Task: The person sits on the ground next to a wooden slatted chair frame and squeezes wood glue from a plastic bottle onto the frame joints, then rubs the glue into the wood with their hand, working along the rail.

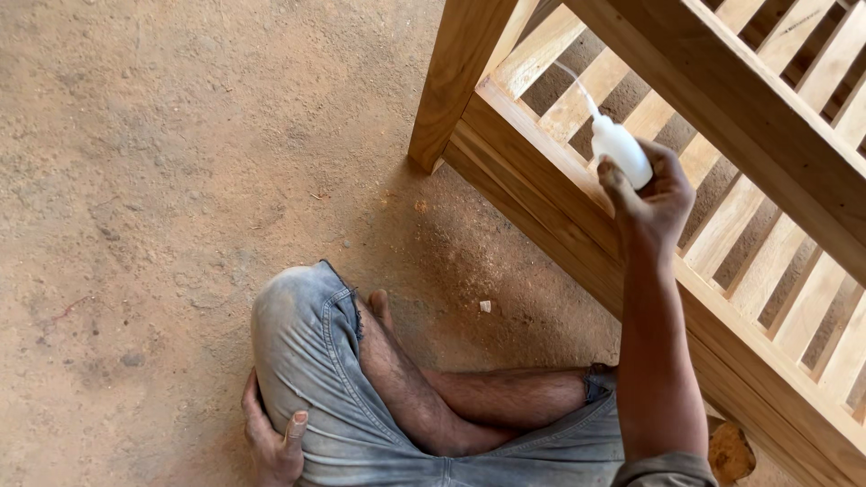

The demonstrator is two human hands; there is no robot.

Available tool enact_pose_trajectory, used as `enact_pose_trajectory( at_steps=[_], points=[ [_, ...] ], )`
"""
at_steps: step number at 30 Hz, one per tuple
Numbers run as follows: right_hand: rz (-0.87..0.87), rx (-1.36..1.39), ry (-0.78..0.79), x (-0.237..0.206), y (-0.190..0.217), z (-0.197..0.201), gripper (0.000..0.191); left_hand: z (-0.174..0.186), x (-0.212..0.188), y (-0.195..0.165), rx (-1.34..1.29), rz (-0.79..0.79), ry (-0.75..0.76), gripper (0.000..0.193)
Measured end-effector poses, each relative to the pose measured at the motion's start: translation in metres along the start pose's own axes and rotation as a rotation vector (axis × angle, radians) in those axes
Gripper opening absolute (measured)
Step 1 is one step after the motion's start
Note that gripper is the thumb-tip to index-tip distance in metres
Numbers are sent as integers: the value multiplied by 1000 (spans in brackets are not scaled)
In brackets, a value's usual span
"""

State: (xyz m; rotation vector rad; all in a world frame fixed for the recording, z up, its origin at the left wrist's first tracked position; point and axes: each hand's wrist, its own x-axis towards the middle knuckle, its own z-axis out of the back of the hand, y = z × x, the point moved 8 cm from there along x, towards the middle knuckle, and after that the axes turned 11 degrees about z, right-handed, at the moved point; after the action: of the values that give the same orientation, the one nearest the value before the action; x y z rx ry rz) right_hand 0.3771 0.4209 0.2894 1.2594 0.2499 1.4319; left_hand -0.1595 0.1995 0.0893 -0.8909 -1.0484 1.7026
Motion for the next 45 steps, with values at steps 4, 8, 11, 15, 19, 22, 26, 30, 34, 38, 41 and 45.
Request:
enact_pose_trajectory(
  at_steps=[4,8,11,15,19,22,26,30,34,38,41,45],
  points=[
    [-172,144,-22,5,-10,-11,38,1,-3,3,21,30,11,111],
    [-154,80,37,9,-4,-20,36,1,-7,3,-2,25,21,111],
    [-135,91,36,12,1,-23,36,1,-10,3,-17,39,19,112],
    [-156,41,30,16,1,-27,35,2,-11,0,-28,31,24,112],
    [-109,51,40,22,4,-33,34,2,-11,2,0,48,29,114],
    [-79,32,51,24,4,-36,34,2,-10,5,14,58,30,114],
    [-134,41,62,24,-2,-38,36,1,-10,8,44,57,31,114],
    [-70,29,69,25,2,-39,36,2,-11,10,36,45,34,114],
    [-82,22,60,22,1,-38,36,3,-12,13,24,62,28,117],
    [-77,33,62,21,0,-38,35,3,-11,12,30,48,26,116],
    [-80,25,54,20,-1,-37,36,3,-11,10,37,34,30,114],
    [-48,56,62,20,1,-38,36,4,-11,10,50,49,29,113]
  ],
)
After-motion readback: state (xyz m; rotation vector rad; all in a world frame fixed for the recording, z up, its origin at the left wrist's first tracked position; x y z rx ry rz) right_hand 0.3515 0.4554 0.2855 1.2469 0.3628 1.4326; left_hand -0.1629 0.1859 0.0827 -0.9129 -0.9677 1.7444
